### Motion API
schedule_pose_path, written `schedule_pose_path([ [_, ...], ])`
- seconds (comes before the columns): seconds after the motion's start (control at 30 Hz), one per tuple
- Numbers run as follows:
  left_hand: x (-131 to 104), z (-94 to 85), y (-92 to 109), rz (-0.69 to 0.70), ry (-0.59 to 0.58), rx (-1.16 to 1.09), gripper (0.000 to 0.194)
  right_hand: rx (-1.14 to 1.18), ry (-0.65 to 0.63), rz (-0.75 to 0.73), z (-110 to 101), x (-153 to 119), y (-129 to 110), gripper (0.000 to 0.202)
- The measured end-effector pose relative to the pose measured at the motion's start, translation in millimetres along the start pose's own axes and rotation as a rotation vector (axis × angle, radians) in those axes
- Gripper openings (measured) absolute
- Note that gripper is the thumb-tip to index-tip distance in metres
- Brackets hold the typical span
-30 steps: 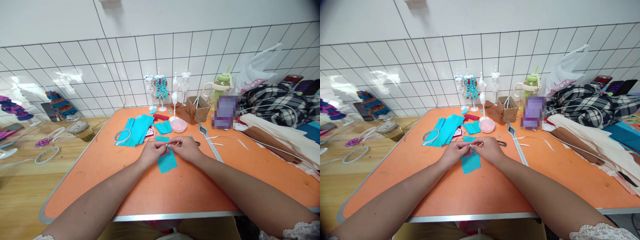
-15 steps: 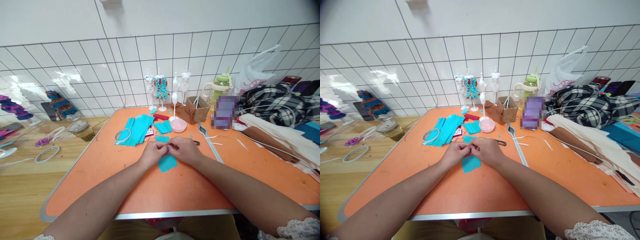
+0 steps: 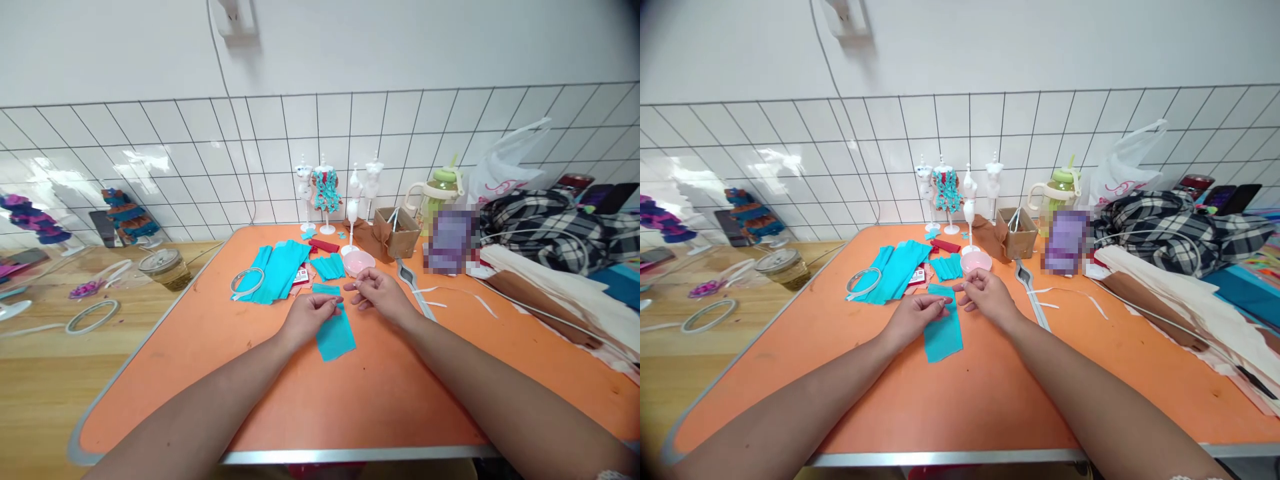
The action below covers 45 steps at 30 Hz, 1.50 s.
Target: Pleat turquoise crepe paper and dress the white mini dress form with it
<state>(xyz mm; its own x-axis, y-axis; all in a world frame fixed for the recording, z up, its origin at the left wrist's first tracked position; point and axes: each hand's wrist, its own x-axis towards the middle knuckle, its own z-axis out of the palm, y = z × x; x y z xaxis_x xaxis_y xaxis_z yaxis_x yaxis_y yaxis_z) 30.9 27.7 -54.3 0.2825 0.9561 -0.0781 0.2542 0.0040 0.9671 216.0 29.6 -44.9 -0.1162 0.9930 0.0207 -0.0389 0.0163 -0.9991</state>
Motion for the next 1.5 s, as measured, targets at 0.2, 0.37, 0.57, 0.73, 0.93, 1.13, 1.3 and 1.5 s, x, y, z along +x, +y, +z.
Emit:
schedule_pose_path([
  [0.2, 6.3, -3.3, -10.3, 0.058, -0.009, 0.006, 0.032, -0.17, 0.23, -0.255, -28.5, 38.0, -36.9, 0.026],
  [0.37, 7.3, -5.6, -12.6, 0.093, 0.002, 0.009, 0.035, -0.874, 0.626, -0.476, -71.7, 89.4, -77.9, 0.027],
  [0.57, 7.1, -8.0, -12.0, 0.11, 0.039, 0.021, 0.034, -1.425, 0.593, -0.035, -112.8, 123.2, -80.9, 0.034],
  [0.73, 9.1, -7.5, -15.0, 0.126, 0.035, 0.017, 0.035, -1.455, 0.584, -0.035, -122.3, 123.1, -70.0, 0.03],
  [0.93, 7.4, -4.8, -14.2, 0.151, 0.032, -0.051, 0.034, -1.106, 0.774, -0.518, -79.5, 78.8, -58.0, 0.03],
  [1.13, 2.5, -1.2, -7.2, 0.138, 0.01, -0.114, 0.032, -0.75, 0.215, -0.584, -0.5, 2.0, -7.1, 0.025],
  [1.3, 1.7, -1.1, -3.3, 0.127, 0.003, -0.084, 0.033, -0.684, 0.081, -0.478, 9.8, -4.7, 2.5, 0.019],
  [1.5, 2.1, -1.8, -2.9, 0.138, 0.004, -0.012, 0.029, -0.666, 0.055, -0.448, 9.7, -2.9, 3.2, 0.013],
])
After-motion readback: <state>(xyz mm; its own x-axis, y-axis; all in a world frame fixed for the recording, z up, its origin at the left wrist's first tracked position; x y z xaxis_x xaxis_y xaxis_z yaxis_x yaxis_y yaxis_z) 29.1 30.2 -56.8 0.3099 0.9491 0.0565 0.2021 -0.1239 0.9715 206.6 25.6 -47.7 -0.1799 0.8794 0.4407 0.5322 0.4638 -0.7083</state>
